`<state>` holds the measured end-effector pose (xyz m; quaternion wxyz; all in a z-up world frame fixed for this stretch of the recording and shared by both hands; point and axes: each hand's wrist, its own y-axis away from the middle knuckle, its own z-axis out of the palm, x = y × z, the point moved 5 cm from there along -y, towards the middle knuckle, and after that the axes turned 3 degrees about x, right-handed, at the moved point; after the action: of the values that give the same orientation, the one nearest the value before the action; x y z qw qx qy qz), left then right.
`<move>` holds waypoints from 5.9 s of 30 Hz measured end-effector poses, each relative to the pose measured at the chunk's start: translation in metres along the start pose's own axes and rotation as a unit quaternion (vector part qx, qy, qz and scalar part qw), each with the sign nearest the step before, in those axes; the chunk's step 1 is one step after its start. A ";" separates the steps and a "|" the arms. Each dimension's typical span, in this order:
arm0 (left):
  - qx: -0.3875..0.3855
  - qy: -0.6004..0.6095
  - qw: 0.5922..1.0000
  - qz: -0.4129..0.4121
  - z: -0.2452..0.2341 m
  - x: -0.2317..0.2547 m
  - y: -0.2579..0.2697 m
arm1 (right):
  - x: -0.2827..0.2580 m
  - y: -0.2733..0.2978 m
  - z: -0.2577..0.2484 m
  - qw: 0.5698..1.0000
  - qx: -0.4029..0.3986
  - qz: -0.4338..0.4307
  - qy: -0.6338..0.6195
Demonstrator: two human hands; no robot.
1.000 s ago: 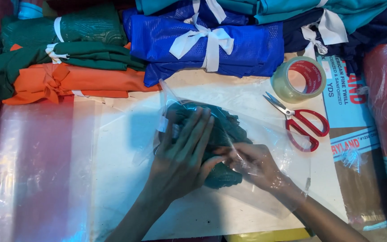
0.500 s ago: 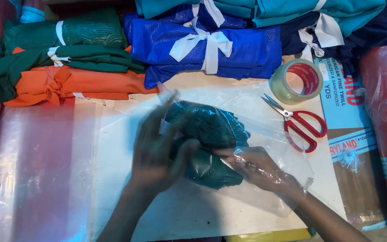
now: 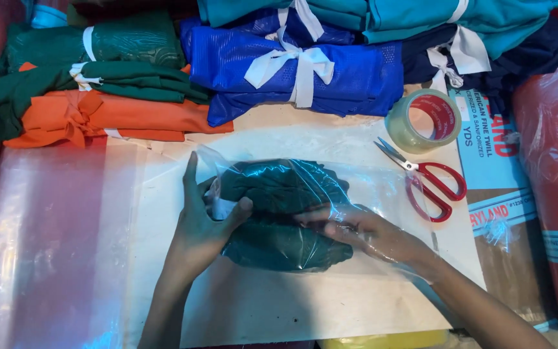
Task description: Folding a green cloth, securing it with a white band, and placing it into a plastic bag.
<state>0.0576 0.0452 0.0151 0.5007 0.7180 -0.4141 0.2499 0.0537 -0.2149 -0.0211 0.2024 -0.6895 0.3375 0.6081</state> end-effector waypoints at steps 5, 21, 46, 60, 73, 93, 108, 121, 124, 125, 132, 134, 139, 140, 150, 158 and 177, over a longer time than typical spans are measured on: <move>-0.007 -0.016 0.999 -0.039 -0.002 0.000 0.001 | -0.006 -0.014 0.024 0.996 -0.071 0.035 0.030; -0.086 0.142 0.983 0.072 -0.017 -0.020 -0.021 | 0.031 -0.015 0.030 0.995 0.051 -0.022 0.082; -0.129 -0.009 0.974 0.185 0.005 0.005 -0.041 | 0.063 -0.008 0.023 0.960 0.110 0.258 0.000; -0.080 -0.073 0.980 0.164 0.011 0.029 -0.025 | 0.040 -0.035 0.012 0.903 0.186 0.287 0.259; 0.147 -0.388 0.693 0.590 0.079 0.043 0.028 | 0.082 0.003 0.011 0.980 0.140 -0.124 0.062; 0.162 -0.384 0.660 0.625 0.088 0.045 0.038 | 0.003 0.000 0.026 0.982 0.129 -0.133 0.024; -0.018 -0.449 0.639 0.625 0.130 0.030 0.039 | 0.089 0.013 -0.002 0.984 0.095 -0.140 -0.061; 0.136 -0.372 0.660 0.638 0.077 0.022 0.044 | 0.047 -0.006 0.020 0.958 0.096 -0.147 0.226; 0.131 -0.381 0.643 0.652 0.080 0.020 0.044 | 0.059 -0.007 0.015 0.971 0.080 -0.124 0.190; 0.127 -0.379 0.641 0.655 0.080 0.019 0.044 | 0.060 -0.006 0.016 0.979 0.073 -0.107 0.154; 0.195 -0.364 0.672 0.615 0.077 0.016 0.048 | 0.010 0.007 0.029 0.988 0.136 -0.007 0.072; 0.267 -0.401 0.654 0.583 0.085 0.010 0.053 | 0.018 0.005 0.032 0.993 0.118 -0.011 -0.006; 0.306 -0.443 0.619 0.571 0.108 0.010 0.048 | 0.084 0.003 0.034 0.991 0.111 -0.065 -0.049; 0.302 -0.459 0.606 0.575 0.113 0.010 0.048 | 0.098 0.006 0.032 0.984 0.130 -0.117 0.026; 0.488 -0.028 0.673 0.555 0.055 -0.069 0.068 | -0.033 0.006 0.048 0.969 0.231 0.051 -0.069; 0.219 0.510 0.832 -0.015 0.060 -0.070 0.097 | 0.048 0.008 0.073 0.786 0.360 0.093 -0.494; 0.022 0.391 0.912 0.124 0.074 0.021 0.033 | 0.068 -0.010 0.073 0.922 0.366 0.072 -0.102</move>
<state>0.0368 -0.0353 0.0206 0.5713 0.5165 -0.2651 0.5802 0.0122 -0.1724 -0.1018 0.4294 -0.4752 0.5629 0.5224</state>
